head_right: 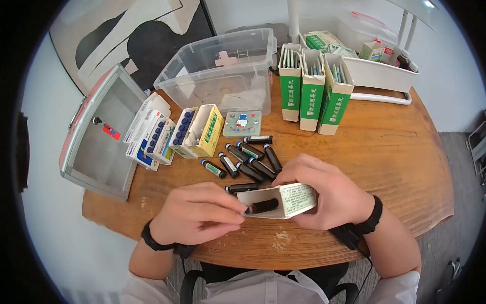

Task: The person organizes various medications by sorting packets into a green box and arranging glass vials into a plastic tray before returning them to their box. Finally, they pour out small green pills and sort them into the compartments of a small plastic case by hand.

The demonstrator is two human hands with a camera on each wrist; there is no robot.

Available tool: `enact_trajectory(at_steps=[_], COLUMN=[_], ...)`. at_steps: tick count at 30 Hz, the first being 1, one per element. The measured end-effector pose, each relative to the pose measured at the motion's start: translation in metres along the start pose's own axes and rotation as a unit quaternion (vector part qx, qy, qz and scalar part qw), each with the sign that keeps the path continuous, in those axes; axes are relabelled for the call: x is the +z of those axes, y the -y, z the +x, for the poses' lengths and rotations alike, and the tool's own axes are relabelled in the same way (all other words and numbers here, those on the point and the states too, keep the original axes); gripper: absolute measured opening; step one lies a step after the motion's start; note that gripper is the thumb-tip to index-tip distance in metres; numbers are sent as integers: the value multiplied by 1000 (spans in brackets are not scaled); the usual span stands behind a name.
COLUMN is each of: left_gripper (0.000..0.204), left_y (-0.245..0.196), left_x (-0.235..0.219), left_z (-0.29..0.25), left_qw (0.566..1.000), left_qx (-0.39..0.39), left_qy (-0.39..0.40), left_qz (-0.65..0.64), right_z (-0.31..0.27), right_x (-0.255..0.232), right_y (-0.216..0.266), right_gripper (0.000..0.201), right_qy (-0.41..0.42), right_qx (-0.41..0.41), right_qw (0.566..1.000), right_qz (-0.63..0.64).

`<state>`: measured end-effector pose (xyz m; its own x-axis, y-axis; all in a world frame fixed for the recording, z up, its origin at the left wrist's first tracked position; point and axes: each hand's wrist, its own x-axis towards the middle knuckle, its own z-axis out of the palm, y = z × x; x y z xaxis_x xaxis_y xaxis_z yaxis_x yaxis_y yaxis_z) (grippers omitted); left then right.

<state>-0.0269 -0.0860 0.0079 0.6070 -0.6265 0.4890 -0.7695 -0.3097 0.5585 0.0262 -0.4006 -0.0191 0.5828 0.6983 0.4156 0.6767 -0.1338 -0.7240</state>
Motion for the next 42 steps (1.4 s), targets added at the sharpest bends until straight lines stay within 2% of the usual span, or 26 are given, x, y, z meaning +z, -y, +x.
enact_trajectory(at_steps=[2,3,5,6,7,9,14,16,17,19,20,21,23,24,27,31,33,34,35,37,38,39,41,42], left_gripper=[21,21,21,23,23,28,24,23,23,24,29,29,36,36,36,40,38,33,33,26,25,25,26,26], left_y=[0,4,16,19,22,27,23,10,4,-5,-4,-3,-2,-2,-14,-8,0,16,23,31,28,27,23,21], left_x=[-8,-9,-11,-5,-1,4,-1,-10,-11,-8,-1,4,12,14,17,10,-11,-14,-13,-12,-8,-9,-16,-19], left_z=[-7,-7,-7,-6,-7,-9,-10,-6,-4,-1,-2,0,2,2,13,8,-5,-7,-11,-15,-16,-17,-20,-21], left_qw=[995,995,993,984,983,984,979,991,991,997,995,995,987,988,984,990,993,985,985,956,953,953,918,918], left_qx=[-41,-42,-95,-157,-159,-148,-155,-90,-89,33,47,47,45,32,-14,5,-71,-75,-75,-185,-220,-220,-284,-284], left_qy=[4,3,-9,-20,-21,38,28,-87,-86,-58,-50,-51,15,31,25,20,-27,-63,-63,-20,-34,-33,40,41], left_qz=[-86,-86,71,87,88,91,128,54,54,42,75,76,155,149,174,136,93,141,141,225,206,206,274,274], right_z=[0,0,1,1,0,1,-1,-3,-4,-3,-2,-2,-2,-1,-1,-1,-2,-2,-2,-1,-1,-1,-2,-2], right_x=[0,-1,-1,-1,-1,-2,-1,2,3,4,4,5,5,6,6,4,4,4,4,3,2,2,3,3], right_y=[0,-1,-1,-1,-1,-1,0,-3,-4,-5,-4,-2,0,1,2,-3,-5,-6,-5,-4,-3,-3,-3,-3], right_gripper=[60,60,60,59,59,60,63,63,63,62,62,62,61,61,59,58,57,56,56,55,55,55,54,54], right_qy=[5,10,19,27,34,44,47,27,25,22,22,20,17,17,19,22,21,21,21,26,27,26,25,25], right_qx=[1,-4,-10,-11,-10,-6,25,35,35,24,22,21,19,17,14,13,13,15,15,13,13,18,25,23], right_qw=[1000,1000,1000,1000,999,999,998,999,999,999,999,999,999,999,999,999,999,999,999,999,999,999,999,999], right_qz=[3,3,5,7,9,4,-25,-31,-31,-33,-34,-30,-25,-27,-31,-31,-28,-27,-26,-21,-22,-20,-16,-18])
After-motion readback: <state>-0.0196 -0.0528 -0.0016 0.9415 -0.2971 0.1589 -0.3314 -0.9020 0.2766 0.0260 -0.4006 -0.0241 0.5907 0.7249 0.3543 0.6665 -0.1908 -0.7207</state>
